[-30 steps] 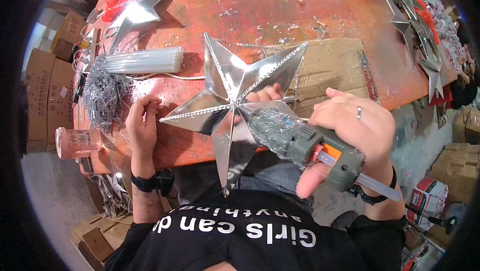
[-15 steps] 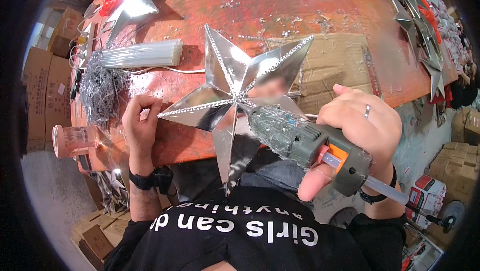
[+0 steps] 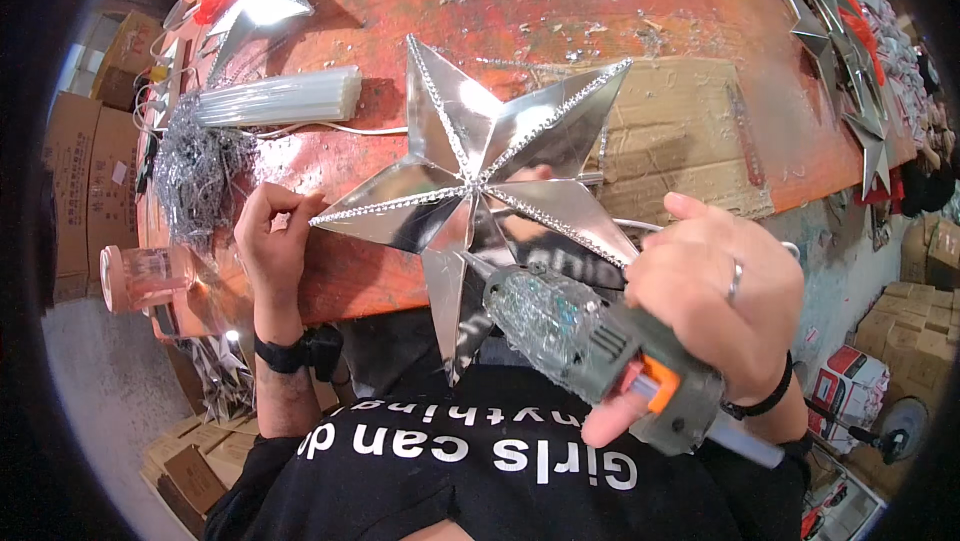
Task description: The person uses a hot glue gun to apply adhesive to the edges of a silver star-shaped decoration. They then press a silver beaded chain onto the glued edges to secure it. The person repeats this process for multiple edges of the star, handling the chain and glue gun with both hands.
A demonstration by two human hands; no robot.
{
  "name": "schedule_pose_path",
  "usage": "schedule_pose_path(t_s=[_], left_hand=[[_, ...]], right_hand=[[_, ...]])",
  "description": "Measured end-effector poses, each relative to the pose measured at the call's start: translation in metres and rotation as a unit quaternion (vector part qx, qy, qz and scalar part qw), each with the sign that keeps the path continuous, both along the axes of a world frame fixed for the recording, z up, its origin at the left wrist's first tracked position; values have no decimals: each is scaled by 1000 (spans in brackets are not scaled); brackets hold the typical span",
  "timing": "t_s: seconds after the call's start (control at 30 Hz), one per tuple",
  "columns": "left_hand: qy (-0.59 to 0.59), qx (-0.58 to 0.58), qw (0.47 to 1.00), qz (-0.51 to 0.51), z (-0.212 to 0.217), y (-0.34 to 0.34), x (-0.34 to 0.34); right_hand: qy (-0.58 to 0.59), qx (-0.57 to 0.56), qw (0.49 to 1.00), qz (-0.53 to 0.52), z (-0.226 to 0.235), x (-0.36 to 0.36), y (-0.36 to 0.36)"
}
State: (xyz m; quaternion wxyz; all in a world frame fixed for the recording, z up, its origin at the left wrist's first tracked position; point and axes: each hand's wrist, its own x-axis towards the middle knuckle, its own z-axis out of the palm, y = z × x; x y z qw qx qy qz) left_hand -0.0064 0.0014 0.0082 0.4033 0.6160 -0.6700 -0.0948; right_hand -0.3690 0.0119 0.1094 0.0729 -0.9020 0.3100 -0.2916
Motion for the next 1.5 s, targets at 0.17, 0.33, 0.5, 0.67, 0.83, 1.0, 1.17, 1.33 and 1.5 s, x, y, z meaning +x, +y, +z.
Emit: schedule_pose_path(t_s=[0.17, 0.33, 0.5, 0.67, 0.83, 1.0, 1.17, 1.33, 1.5], left_hand=[[18, 17, 999, 22, -3, 3, 1], [18, -1, 1000, 20, -6, 1, 1], [19, 7, 1000, 23, -7, -1, 2], [10, 24, 999, 36, -5, -2, 2], [-1, 1, 999, 36, -10, -2, 6], [-1, -4, 999, 35, -9, -1, 5], [4, 6, 999, 32, -14, -3, 11], [0, 12, 1000, 9, -13, -1, 12], [38, 7, 999, 22, -12, -1, 7]], right_hand=[[15, -4, 1000, -10, 0, 3, 12], [-7, -7, 1000, 4, -5, 6, 15], [-1, -10, 1000, -16, -1, 7, 18], [8, -5, 1000, 9, -4, 6, 21], [-12, 1, 1000, 26, -9, 9, 27], [-8, 4, 1000, 29, -7, 5, 33], [-25, 19, 999, 13, -6, 12, 44], [-15, 5, 1000, 7, -11, 15, 46], [-9, 19, 1000, -22, -14, 20, 55]])
